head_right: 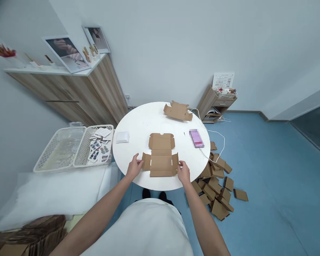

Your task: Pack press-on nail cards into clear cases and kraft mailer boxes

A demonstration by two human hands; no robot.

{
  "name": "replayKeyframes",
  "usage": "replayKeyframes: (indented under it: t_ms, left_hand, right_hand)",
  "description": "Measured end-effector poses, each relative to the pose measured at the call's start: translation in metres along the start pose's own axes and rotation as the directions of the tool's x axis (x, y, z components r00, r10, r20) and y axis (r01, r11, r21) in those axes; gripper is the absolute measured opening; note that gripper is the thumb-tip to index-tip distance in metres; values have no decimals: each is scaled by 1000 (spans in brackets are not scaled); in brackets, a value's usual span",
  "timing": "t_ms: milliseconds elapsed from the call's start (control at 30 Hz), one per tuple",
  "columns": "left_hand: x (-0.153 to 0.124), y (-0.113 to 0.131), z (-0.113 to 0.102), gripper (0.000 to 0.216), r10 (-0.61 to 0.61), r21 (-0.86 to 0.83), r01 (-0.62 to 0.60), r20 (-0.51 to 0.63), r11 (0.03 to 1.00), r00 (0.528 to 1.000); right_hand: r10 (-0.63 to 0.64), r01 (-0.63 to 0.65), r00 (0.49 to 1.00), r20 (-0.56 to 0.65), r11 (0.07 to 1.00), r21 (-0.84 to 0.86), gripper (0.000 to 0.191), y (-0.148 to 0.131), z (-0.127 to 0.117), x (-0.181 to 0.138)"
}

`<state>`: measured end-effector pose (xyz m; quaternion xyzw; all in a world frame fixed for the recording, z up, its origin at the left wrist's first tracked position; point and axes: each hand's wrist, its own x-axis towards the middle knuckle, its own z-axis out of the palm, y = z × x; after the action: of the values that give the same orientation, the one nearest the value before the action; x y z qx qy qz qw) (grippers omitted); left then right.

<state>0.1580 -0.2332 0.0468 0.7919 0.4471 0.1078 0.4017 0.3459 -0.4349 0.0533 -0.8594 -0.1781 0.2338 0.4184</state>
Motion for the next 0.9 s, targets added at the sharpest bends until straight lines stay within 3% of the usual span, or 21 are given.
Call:
replayKeyframes:
  t_ms: [167,300,433,600,733,900]
  left_hand:
    - [3,-12,-1,54,48,-16,-48,-6,999,999]
    - [-13,-17,0,65,188,193,-172,-72,966,979]
    - [-29,-11,5,63,313,342,-329,104,880,944]
    - [-37,0,16,53,370,387,-463,291,798,882]
    - [-32,7,24,45,355,394,-484,359,781,864]
    - [-22,12,34,42,326,421,-474,378,773,867]
  right_hand:
    - [32,-37,998,-60,996,-87,42,1,7,-3]
    - [22,-43,992,-126,986,-160,47,9,6,-8]
    - [12,-43,990,-142,976,-215,48,14,1,-6]
    - [0,-36,990,-144,968,-247,49,9,-8,13]
    - [-4,-14,996,-93,981,-193,52,-2,-13,40]
    - [77,-69,992,99,994,-83,62,-15,-15,79]
